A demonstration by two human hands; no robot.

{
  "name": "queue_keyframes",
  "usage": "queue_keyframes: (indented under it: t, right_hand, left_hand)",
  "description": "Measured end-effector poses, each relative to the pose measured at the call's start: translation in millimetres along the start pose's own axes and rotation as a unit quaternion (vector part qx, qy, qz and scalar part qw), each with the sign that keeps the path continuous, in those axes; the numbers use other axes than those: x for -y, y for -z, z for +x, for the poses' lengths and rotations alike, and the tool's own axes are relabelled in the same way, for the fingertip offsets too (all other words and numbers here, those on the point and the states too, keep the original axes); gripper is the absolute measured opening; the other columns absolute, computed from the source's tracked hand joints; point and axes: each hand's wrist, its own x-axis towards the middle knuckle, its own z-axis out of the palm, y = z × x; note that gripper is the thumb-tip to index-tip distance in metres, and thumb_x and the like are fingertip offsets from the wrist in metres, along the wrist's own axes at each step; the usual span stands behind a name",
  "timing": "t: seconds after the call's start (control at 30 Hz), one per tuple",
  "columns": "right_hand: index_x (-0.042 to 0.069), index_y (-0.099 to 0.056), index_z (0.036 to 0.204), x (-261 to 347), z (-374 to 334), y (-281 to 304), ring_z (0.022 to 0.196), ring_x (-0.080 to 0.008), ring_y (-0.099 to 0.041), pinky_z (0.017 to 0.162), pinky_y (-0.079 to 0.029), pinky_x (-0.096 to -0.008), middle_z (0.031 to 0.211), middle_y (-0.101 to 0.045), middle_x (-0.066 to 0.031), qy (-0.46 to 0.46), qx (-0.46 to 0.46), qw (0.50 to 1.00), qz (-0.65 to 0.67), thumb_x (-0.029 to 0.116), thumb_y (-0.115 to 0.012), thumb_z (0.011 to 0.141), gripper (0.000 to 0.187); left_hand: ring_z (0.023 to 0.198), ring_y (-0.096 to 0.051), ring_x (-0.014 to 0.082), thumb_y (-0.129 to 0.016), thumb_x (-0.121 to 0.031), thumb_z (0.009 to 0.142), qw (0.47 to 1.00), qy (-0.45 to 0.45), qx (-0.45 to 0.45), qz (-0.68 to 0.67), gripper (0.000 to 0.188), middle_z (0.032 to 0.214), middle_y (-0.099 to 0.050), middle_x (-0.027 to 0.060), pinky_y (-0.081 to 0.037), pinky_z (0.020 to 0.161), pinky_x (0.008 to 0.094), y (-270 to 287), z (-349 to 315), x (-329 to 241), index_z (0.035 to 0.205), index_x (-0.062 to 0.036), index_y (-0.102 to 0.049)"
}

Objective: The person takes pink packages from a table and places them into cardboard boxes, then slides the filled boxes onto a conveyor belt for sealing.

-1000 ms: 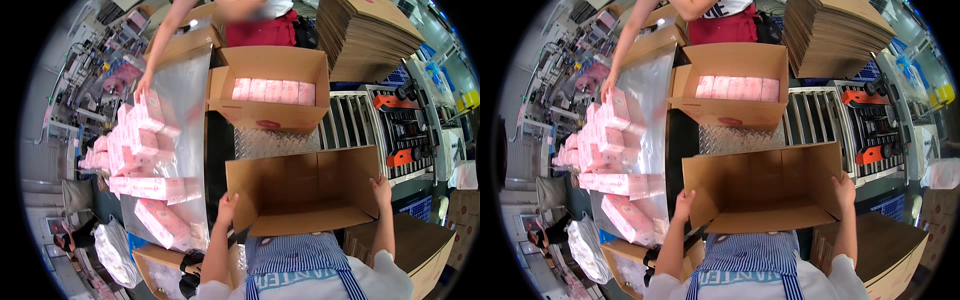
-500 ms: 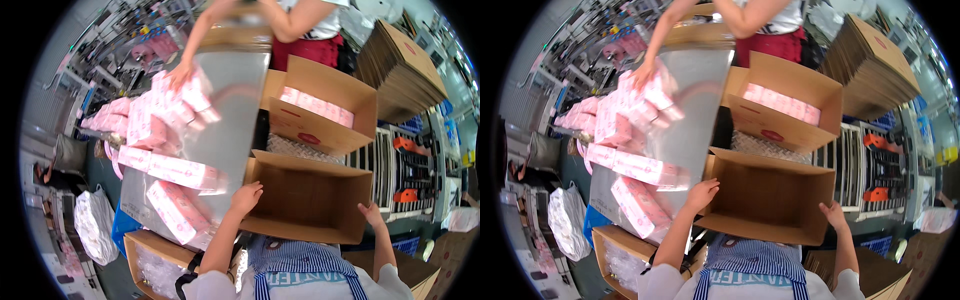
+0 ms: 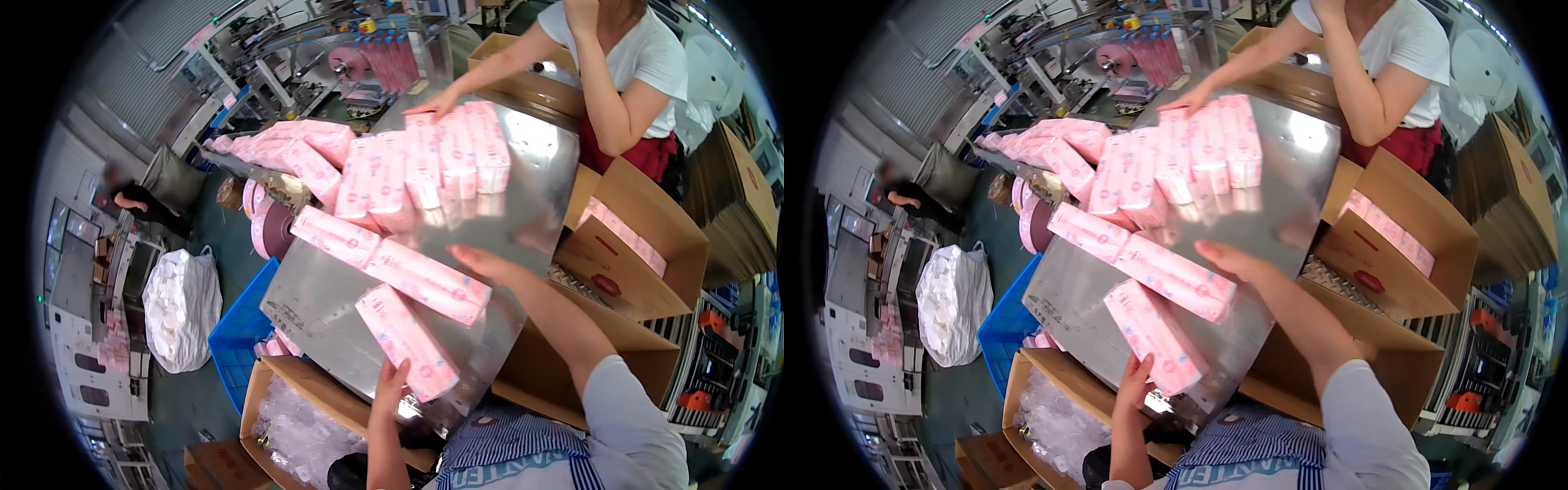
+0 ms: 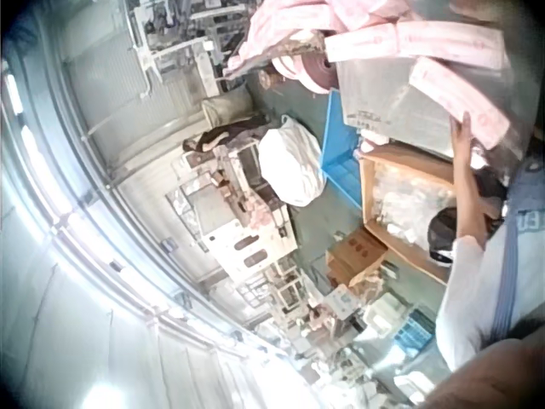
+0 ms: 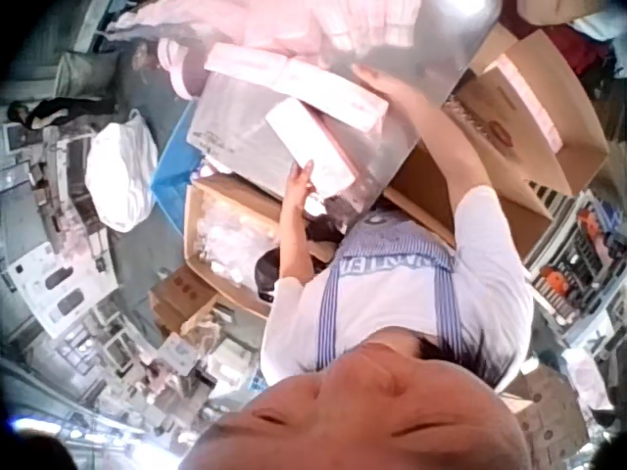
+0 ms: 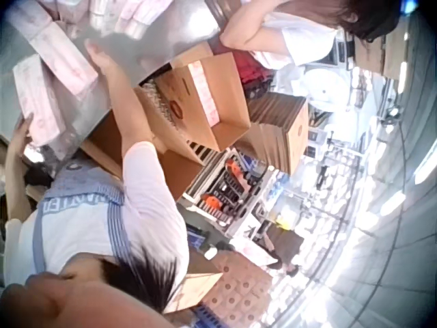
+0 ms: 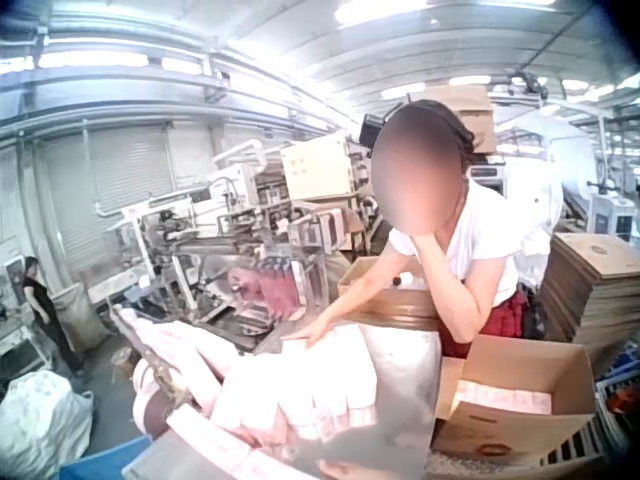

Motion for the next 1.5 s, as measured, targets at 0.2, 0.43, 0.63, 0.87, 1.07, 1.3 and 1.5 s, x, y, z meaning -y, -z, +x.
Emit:
queue_keyframes:
  t: [0.2,0.43,0.63,0.87,1.07,1.3,1.5]
  right_hand:
    - [0.004,-0.04,0.134,-0.6,-25.2,-54.4,0.112,-0.0213,-0.052,0.095,-0.042,-0.0327,0.126,-0.053,-0.0105,0.089,0.139,0.977,-0.132,0.035,-0.062,0.087,0.061]
    - [0.007,-0.04,0.136,27.5,-222.1,25.8,0.106,-0.0181,-0.054,0.083,-0.05,-0.0319,0.121,-0.055,-0.0082,-0.087,0.168,0.973,-0.13,0.041,-0.057,0.089,0.06]
    - [0.009,-0.036,0.139,-77.6,-325.4,96.4,0.107,-0.0169,-0.055,0.077,-0.052,-0.032,0.123,-0.054,-0.0073,-0.289,0.012,0.957,0.012,0.051,-0.054,0.088,0.069]
    - [0.001,-0.035,0.135,-262.3,-280.3,38.7,0.112,-0.0215,-0.052,0.096,-0.043,-0.0346,0.12,-0.055,-0.0105,-0.111,-0.242,0.96,0.089,0.016,-0.08,0.067,0.083]
    - [0.001,-0.031,0.137,-344.7,-205.6,7.3,0.117,-0.0324,-0.048,0.1,-0.039,-0.0365,0.127,-0.049,-0.0193,-0.224,-0.342,0.911,-0.058,0.025,-0.077,0.068,0.085]
    - [0.004,-0.053,0.121,-320.5,-199.9,25.4,0.107,-0.0268,-0.056,0.093,-0.045,-0.0353,0.115,-0.059,-0.0154,-0.225,-0.362,0.836,-0.346,0.014,-0.068,0.075,0.05]
    - [0.003,-0.056,0.115,-68.3,-100.2,19.6,0.093,-0.0257,-0.062,0.081,-0.05,-0.0325,0.104,-0.062,-0.0153,0.151,-0.25,0.929,-0.227,0.014,-0.058,0.087,0.03]
  left_hand:
    - [0.093,-0.062,0.0181,-0.057,-0.042,0.089,0.999,0.042,-0.027,0.006,0.069,0.118,-0.055,0.008,-0.056,0.058,0.0319,9.3,20.2,-30.4,0.142,-0.0112,-0.026]
    - [0.087,-0.065,0.0218,-0.057,-0.054,0.085,0.906,0.143,0.334,0.217,0.073,0.12,-0.056,0.0149,-0.056,0.063,0.0325,-59.8,-14.5,-118.0,0.138,-0.0094,-0.034]
    - [0.097,-0.063,0.0227,-0.059,-0.046,0.087,0.782,0.299,0.49,0.243,0.07,0.118,-0.055,0.0137,-0.057,0.069,0.0344,-198.8,38.5,-51.5,0.138,-0.0068,-0.032]
    - [0.099,-0.062,0.0356,-0.071,-0.044,0.075,0.621,-0.284,0.195,0.704,0.102,0.128,-0.048,0.0233,-0.053,0.082,0.038,-214.2,114.9,180.9,0.143,0.0018,-0.011]
    - [0.102,-0.061,0.0343,-0.055,-0.027,0.084,0.496,0.006,0.336,0.801,0.046,0.119,-0.058,0.0207,-0.051,0.083,0.0412,-263.1,104.1,141.8,0.123,-0.0026,-0.054]
    - [0.099,-0.058,0.0337,-0.054,-0.026,0.083,0.7,-0.357,0.15,0.601,0.031,0.107,-0.061,0.0152,-0.048,0.083,0.0427,-208.1,85.1,-27.2,0.111,-0.0133,-0.06]
    - [0.119,-0.045,0.042,-0.067,-0.041,0.074,0.573,-0.192,-0.458,0.651,0.086,0.143,-0.027,0.0271,-0.041,0.095,0.0445,-17.5,182.0,-190.0,0.143,-0.0091,-0.028]
